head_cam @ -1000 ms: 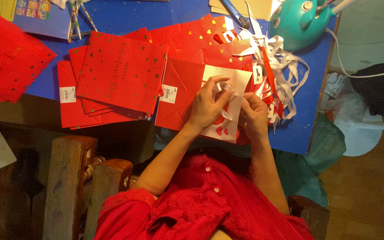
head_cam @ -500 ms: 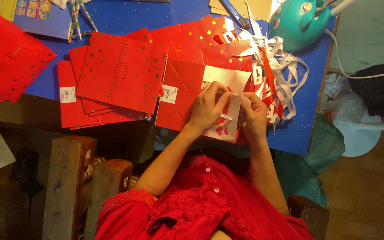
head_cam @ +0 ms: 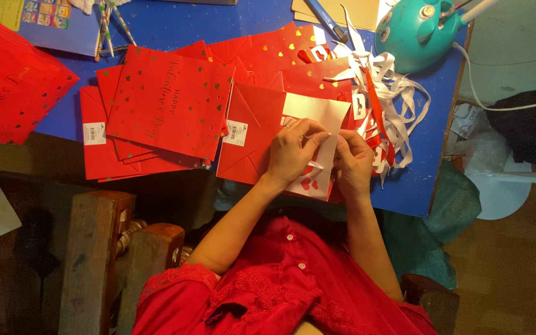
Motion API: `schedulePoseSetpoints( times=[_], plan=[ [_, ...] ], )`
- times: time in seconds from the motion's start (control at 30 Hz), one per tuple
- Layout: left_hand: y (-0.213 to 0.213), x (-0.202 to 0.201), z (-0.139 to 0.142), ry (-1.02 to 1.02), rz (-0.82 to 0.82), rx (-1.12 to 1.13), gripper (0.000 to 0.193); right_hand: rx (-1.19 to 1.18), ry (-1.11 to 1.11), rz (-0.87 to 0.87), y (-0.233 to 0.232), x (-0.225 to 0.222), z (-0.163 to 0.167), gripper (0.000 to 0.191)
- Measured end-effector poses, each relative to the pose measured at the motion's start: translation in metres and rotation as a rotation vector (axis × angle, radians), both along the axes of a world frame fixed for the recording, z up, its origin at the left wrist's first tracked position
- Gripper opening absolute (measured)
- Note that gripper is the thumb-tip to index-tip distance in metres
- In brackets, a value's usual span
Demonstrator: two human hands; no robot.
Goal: The person assembles red Valentine's Day gift bags by inserting white plastic handles into slots and threading red ribbons through the handles. They work on multiple bags sequentially, folding and securing the handles and ribbons by hand.
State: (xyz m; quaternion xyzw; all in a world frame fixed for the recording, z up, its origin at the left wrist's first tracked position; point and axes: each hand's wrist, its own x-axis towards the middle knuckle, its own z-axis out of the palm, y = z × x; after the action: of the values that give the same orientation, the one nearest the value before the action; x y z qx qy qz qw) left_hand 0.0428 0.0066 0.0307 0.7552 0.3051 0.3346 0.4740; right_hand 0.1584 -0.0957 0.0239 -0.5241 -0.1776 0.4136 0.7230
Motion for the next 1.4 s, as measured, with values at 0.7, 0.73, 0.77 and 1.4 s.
schedulePoseSetpoints(
  times=[0.7,0.73,0.77,1.4],
  plan=[
    [0.001,0.001,0.0,-0.068,0.028,-0.015,0.013,0.046,0.01,-0.091,0.005,-0.004,0.003,0.012],
    [0.001,0.001,0.002,-0.063,0.022,-0.034,0.017,0.048,0.018,-0.089,0.005,-0.004,0.002,0.012],
    [0.001,0.0,0.005,-0.059,0.014,-0.052,0.021,0.051,0.026,-0.088,0.005,-0.004,0.002,0.012],
    [0.002,0.0,0.005,-0.014,-0.031,0.08,0.016,-0.046,-0.058,-0.096,0.003,-0.006,0.002,0.012]
  ],
)
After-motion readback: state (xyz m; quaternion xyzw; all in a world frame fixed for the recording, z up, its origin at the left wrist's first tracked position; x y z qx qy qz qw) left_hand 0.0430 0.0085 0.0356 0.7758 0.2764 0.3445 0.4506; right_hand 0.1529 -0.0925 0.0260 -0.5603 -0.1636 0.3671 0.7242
